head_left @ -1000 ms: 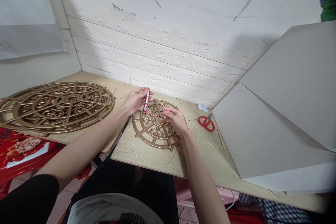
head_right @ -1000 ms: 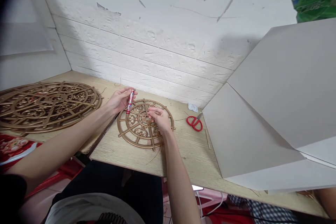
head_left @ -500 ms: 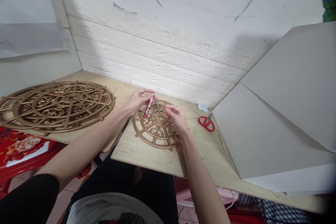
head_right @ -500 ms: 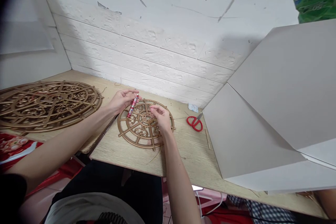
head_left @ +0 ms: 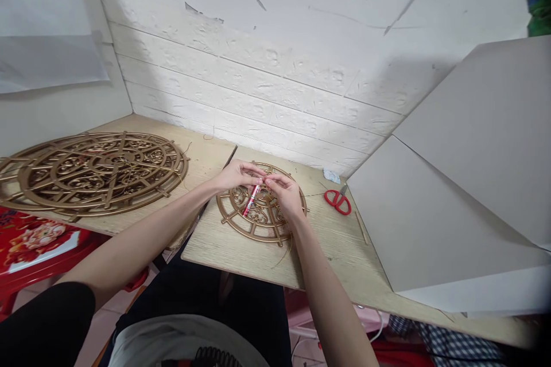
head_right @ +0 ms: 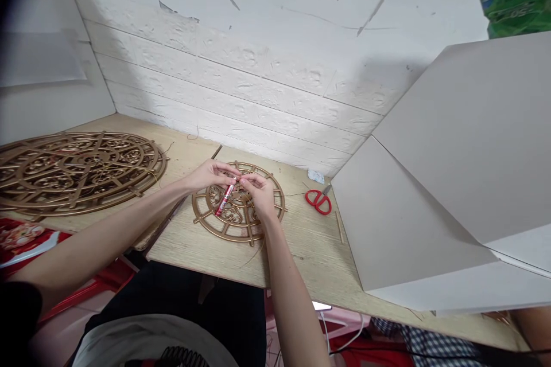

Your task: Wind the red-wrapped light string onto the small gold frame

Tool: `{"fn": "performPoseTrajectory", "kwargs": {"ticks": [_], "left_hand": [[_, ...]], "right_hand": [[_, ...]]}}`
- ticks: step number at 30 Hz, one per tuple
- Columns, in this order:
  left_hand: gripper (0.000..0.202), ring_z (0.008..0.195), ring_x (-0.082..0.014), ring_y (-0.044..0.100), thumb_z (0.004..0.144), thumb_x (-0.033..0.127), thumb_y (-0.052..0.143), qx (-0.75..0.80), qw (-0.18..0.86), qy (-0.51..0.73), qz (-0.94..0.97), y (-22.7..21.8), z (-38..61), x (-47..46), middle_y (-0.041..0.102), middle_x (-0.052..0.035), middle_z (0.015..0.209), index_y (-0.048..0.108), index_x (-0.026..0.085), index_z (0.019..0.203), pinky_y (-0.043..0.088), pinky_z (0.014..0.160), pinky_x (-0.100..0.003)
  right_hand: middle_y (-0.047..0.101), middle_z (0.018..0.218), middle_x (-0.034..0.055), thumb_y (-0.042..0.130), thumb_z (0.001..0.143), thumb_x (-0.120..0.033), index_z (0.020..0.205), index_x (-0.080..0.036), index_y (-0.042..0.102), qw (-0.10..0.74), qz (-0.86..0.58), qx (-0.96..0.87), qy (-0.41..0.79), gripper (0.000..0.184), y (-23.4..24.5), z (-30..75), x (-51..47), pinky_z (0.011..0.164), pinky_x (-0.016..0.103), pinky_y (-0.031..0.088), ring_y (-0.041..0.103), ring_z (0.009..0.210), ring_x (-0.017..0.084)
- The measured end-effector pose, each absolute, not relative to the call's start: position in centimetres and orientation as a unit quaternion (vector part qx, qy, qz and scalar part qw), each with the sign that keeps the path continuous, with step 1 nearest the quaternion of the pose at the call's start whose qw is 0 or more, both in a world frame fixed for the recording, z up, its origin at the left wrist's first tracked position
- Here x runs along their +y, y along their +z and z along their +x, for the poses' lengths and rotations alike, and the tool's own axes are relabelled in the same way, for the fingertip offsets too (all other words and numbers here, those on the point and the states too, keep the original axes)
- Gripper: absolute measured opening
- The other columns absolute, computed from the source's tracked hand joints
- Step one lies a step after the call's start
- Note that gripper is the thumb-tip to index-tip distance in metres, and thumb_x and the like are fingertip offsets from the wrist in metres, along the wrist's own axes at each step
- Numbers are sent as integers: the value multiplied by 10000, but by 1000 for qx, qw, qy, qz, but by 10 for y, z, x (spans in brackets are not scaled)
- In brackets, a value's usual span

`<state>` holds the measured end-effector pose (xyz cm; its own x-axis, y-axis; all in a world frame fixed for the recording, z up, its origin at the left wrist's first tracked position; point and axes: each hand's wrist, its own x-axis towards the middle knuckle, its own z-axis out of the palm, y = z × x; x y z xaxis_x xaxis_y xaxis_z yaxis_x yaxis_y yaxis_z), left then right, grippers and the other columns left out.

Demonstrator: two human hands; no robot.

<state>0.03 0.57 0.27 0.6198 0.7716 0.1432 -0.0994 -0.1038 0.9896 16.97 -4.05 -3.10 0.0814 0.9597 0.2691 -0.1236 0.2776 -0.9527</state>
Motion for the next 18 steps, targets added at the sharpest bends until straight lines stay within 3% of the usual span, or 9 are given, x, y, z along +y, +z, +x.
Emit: {"fn": "performPoseTrajectory", "kwargs": {"ticks": [18], "left_hand": [[376, 619, -135, 644, 564, 219, 792, 253, 599, 374, 661, -4, 3, 9, 695, -69, 753, 659, 105, 896, 521, 613, -257]], "right_hand": [[678, 782, 9, 754, 614, -334, 744, -206, 697, 613, -417, -508, 438, 191, -29, 164, -43, 737, 295, 471, 592, 730, 151]]}}
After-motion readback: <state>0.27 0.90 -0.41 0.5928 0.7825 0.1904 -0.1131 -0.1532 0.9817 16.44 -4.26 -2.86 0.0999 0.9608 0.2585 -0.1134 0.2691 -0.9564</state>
